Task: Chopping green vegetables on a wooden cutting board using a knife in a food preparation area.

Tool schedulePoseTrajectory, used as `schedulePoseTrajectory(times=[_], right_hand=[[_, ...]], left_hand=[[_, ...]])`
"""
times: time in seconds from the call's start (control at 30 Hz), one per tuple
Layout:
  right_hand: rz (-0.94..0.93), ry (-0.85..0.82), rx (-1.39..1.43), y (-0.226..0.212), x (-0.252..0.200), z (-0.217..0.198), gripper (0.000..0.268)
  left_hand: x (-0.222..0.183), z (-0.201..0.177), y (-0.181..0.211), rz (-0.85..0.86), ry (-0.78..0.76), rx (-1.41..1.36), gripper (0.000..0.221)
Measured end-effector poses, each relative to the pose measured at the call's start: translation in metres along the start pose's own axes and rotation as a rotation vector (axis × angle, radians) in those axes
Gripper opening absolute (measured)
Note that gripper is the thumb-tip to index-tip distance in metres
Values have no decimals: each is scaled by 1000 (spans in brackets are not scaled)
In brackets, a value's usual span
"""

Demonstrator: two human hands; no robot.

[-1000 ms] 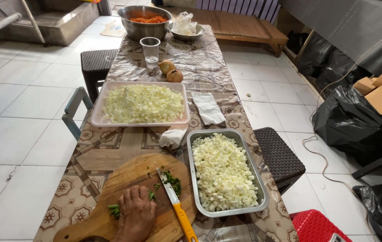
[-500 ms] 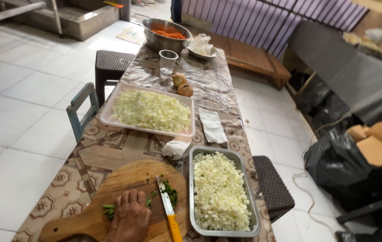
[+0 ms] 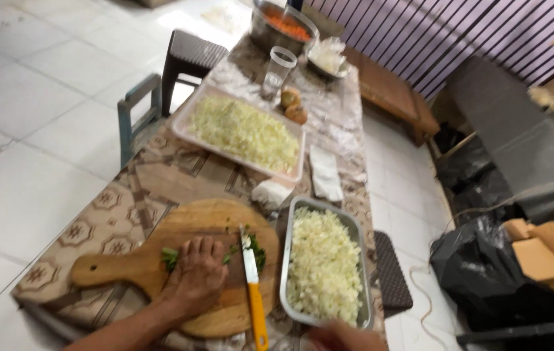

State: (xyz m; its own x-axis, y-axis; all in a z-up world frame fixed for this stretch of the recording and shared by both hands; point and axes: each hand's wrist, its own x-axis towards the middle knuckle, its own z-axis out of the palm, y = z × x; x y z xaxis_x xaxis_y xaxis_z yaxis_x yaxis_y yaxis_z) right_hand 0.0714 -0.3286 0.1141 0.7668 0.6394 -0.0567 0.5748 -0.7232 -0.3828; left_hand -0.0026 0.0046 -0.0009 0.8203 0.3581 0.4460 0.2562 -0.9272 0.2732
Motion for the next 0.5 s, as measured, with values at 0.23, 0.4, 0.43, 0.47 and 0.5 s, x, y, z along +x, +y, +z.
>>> schedulePoseTrajectory(times=[0.23, 0.4, 0.43, 0.47, 0.5], right_hand=[[164, -180, -184, -92, 54, 111, 31], [267, -244, -147, -107, 61, 107, 29], [304, -263, -100, -110, 62, 101, 16], [307, -263, -95, -115, 62, 95, 16], [346, -266, -24, -120, 62, 88, 20]], left_hand=[[-3, 2, 0, 52, 21, 38, 32], [1, -9, -2, 120, -84, 99, 37], [2, -6, -3, 119, -125, 105, 42], [5, -10, -3, 123, -129, 107, 42], [7, -13, -3, 102, -213, 81, 54]])
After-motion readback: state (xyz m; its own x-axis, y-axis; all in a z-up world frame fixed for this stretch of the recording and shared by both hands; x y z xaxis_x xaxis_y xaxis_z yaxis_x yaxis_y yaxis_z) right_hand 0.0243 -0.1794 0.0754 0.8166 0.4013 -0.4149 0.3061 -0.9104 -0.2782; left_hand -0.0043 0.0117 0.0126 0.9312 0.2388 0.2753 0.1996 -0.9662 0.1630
